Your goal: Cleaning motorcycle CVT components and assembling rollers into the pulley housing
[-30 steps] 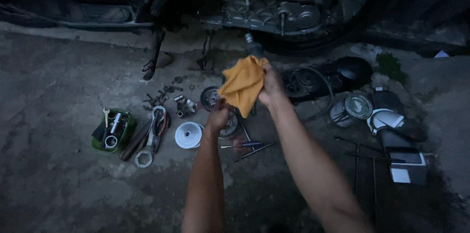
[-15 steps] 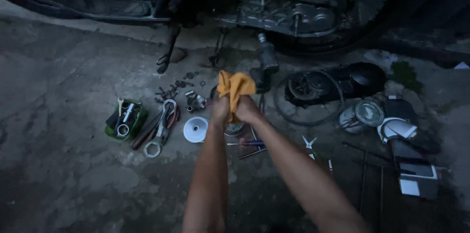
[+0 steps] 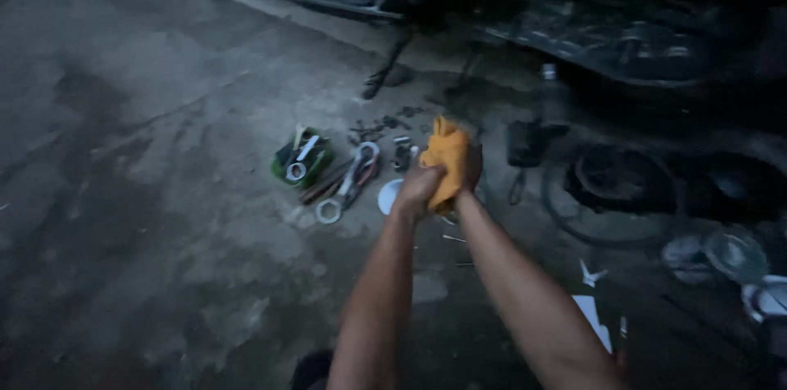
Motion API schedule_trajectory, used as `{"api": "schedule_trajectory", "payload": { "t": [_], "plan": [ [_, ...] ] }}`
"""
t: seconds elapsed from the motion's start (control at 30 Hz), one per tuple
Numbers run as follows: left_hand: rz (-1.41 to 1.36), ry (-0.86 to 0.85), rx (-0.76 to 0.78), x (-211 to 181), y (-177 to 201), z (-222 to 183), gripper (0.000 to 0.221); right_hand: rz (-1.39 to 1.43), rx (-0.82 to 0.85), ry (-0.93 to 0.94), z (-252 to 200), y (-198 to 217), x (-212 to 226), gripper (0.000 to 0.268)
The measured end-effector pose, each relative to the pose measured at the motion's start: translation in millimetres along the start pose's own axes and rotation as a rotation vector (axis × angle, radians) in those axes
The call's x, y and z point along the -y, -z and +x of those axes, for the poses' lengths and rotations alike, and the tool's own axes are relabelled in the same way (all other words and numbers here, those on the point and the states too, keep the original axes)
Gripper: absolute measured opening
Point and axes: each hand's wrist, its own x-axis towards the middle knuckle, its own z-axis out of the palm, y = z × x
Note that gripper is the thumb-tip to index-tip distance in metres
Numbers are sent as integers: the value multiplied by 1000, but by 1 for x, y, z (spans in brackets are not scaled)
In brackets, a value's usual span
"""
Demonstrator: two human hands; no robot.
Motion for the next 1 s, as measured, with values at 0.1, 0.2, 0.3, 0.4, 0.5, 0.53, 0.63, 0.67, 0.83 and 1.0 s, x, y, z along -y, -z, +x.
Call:
{"api": "schedule_trajectory", "payload": {
  "t": [0.1, 0.2, 0.3, 0.4, 0.5, 0.53, 0.63, 0.67, 0.83, 1.0],
  "plan": [
    [82, -4, -188, 27, 32, 35, 63, -46, 109, 98, -33, -32, 23, 38],
    [13, 57, -334, 40, 73, 47, 66, -105, 220, 217, -72, -61, 49, 39],
    [-65, 145, -489, 48, 109, 51, 70, -163, 314, 328, -111, -81, 72, 39],
    [-126, 231, -617, 54, 134, 41, 75, -212, 381, 422, -144, -85, 76, 40],
    [-284, 210, -688, 53, 160, 21, 76, -258, 432, 510, -175, -86, 80, 41],
    [-285, 191, -688, 53, 173, 16, 82, -276, 448, 545, -186, -89, 83, 41],
    [-395, 91, -700, 33, 199, -28, 86, -324, 484, 618, -210, -99, 101, 42],
    [-496, 8, -711, 24, 205, -48, 84, -346, 502, 652, -218, -103, 107, 43],
    [-724, -101, -374, 26, 224, -46, 52, -401, 560, 763, -235, -100, 135, 44],
    [-430, -199, -508, 44, 237, -20, 43, -469, 593, 854, -271, -95, 138, 46]
  ]
}}
